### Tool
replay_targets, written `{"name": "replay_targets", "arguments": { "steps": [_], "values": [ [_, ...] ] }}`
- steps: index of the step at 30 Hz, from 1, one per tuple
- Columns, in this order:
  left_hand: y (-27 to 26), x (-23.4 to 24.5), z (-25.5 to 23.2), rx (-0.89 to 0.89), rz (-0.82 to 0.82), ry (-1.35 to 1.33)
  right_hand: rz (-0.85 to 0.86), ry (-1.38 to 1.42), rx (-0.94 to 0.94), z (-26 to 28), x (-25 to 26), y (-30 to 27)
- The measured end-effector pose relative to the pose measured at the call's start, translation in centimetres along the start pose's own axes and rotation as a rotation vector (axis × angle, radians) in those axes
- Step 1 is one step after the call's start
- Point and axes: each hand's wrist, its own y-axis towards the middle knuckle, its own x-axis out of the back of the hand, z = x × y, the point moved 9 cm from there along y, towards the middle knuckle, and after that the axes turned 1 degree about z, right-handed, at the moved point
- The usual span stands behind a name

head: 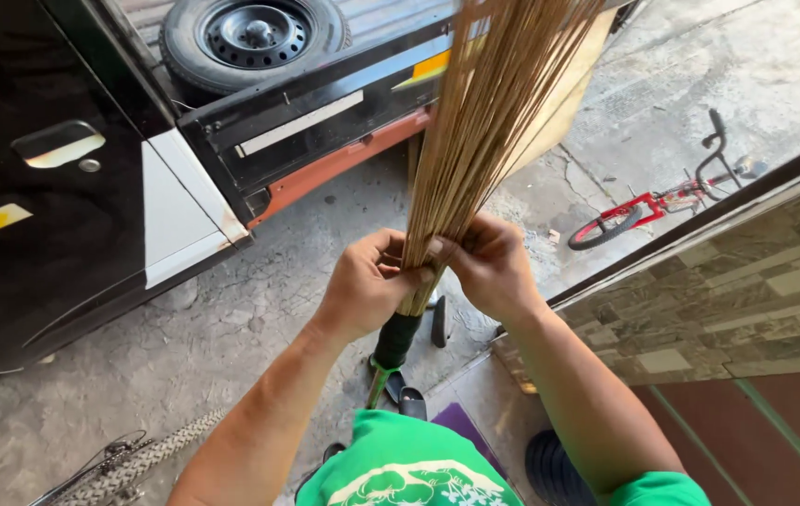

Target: Repairing a broom by wrapping tape and securing the bristles to the handle.

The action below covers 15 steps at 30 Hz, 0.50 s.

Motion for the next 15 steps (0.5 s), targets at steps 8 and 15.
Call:
{"name": "replay_targets", "arguments": {
  "steps": [8,15],
  "values": [
    [-0.2,2.0,0.2,0.02,-0.122,0.005,-0.068,0.132,0.007,-1.9,2.0,0.3],
    [1.1,2.9,-0.9,-0.025,-0.143,0.038,0.052,0.077,-0.002,0.2,-2.7,0.6]
  ]
}}
